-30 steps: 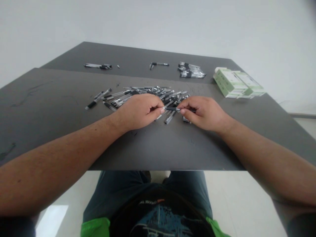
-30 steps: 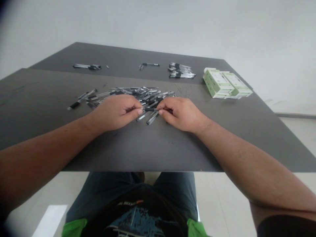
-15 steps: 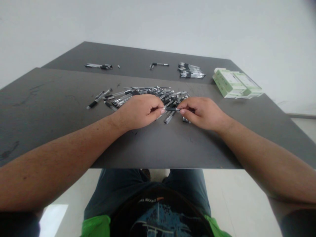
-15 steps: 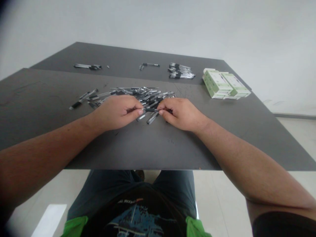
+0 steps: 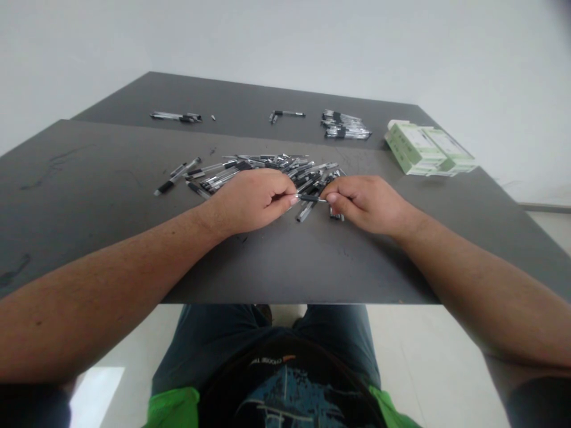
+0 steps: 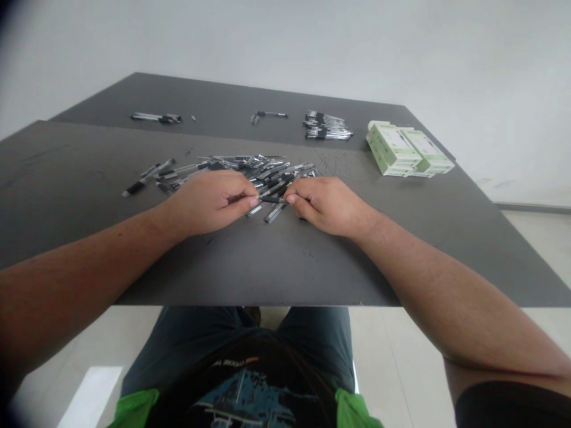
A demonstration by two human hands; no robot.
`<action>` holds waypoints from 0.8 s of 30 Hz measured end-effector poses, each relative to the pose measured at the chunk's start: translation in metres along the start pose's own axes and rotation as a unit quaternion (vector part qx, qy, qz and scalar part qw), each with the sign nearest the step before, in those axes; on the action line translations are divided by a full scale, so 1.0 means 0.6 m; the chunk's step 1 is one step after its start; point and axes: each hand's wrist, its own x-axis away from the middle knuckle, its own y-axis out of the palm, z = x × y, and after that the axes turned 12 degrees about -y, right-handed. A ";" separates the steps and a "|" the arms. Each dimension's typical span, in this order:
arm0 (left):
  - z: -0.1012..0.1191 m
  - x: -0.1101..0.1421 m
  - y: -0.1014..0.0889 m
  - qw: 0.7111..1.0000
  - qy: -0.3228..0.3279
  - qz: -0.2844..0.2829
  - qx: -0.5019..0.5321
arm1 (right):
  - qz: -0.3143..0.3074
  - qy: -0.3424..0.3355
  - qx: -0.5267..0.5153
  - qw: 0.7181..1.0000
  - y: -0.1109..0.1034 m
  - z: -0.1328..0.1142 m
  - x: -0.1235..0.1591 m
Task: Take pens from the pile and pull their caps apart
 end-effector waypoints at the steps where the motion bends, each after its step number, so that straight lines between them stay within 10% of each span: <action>1: 0.000 0.000 0.000 1.000 0.001 0.001 0.001 | -0.001 0.002 -0.002 1.000 -0.001 -0.001 0.000; 24: 0.001 -0.002 -0.005 1.000 -0.010 -0.001 0.001 | 0.026 0.006 0.023 0.999 0.002 0.000 0.004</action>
